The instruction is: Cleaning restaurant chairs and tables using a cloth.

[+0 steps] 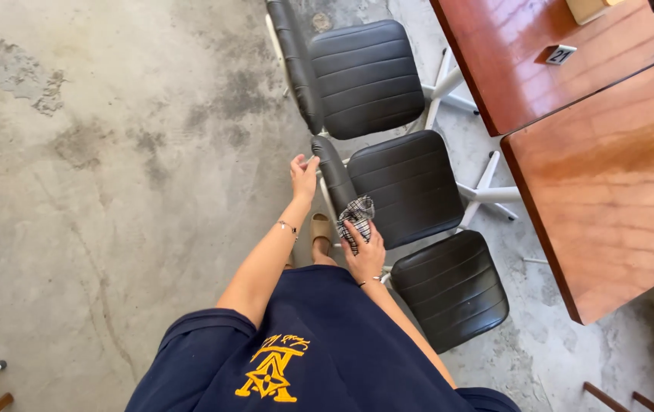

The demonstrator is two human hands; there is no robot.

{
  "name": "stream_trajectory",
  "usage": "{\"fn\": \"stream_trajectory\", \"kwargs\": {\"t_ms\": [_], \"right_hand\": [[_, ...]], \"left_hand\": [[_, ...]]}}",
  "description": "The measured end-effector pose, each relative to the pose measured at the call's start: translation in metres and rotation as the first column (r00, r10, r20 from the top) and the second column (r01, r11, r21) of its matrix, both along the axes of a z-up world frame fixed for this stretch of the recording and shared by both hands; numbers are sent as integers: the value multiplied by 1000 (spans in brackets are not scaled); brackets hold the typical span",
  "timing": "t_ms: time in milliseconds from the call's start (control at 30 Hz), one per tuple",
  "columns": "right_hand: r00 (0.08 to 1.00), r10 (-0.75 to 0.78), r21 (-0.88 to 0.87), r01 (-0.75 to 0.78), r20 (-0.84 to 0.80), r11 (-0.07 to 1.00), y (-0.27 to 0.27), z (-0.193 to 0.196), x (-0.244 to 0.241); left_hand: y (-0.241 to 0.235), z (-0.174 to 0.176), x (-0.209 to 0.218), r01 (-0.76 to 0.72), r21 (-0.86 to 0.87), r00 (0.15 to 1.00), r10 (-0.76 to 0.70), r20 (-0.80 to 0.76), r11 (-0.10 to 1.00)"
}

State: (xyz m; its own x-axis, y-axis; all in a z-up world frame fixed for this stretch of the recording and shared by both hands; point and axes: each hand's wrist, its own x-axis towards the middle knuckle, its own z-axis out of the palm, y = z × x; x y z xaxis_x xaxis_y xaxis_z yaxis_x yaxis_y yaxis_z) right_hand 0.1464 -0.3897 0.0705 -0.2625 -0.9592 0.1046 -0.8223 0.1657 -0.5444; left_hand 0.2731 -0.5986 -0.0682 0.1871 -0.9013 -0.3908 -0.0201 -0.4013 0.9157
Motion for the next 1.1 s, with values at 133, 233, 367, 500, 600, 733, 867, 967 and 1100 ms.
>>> {"fn": "stream_trajectory", "kwargs": {"t_ms": [133,233,367,500,600,733,867,967,1100], "right_hand": [[994,3,17,-5,108,1000,-1,-14,-15],[980,-19,68,5,198,998,-4,-20,-20],[957,-69,105,41,282,994,-10,-30,-27],[918,-93,155,34,386,987,-10,-56,-39],[768,-275,305,110,578,946,-23,-91,-61],[628,-545,591,162,556,790,0,-273,-98],[239,-692,720,-48,681,692,1,-335,-117],[61,-749,750,-115,660,651,-24,-263,-105],[347,-562,595,11,751,803,2,-183,-98]], "left_hand": [[-23,-15,-38,-130,131,990,137,-43,983],[-11,-33,-51,-147,211,988,154,-15,966],[-8,-3,-56,-198,212,980,191,53,957],[-3,9,-51,-210,187,977,201,69,959],[-5,15,-53,-202,221,979,202,22,954],[1,4,-47,-200,148,969,217,-113,969],[-1,17,-47,-129,164,989,115,93,978],[-5,11,-41,-98,122,987,82,136,988],[-2,19,-52,-144,189,982,115,153,971]]}}
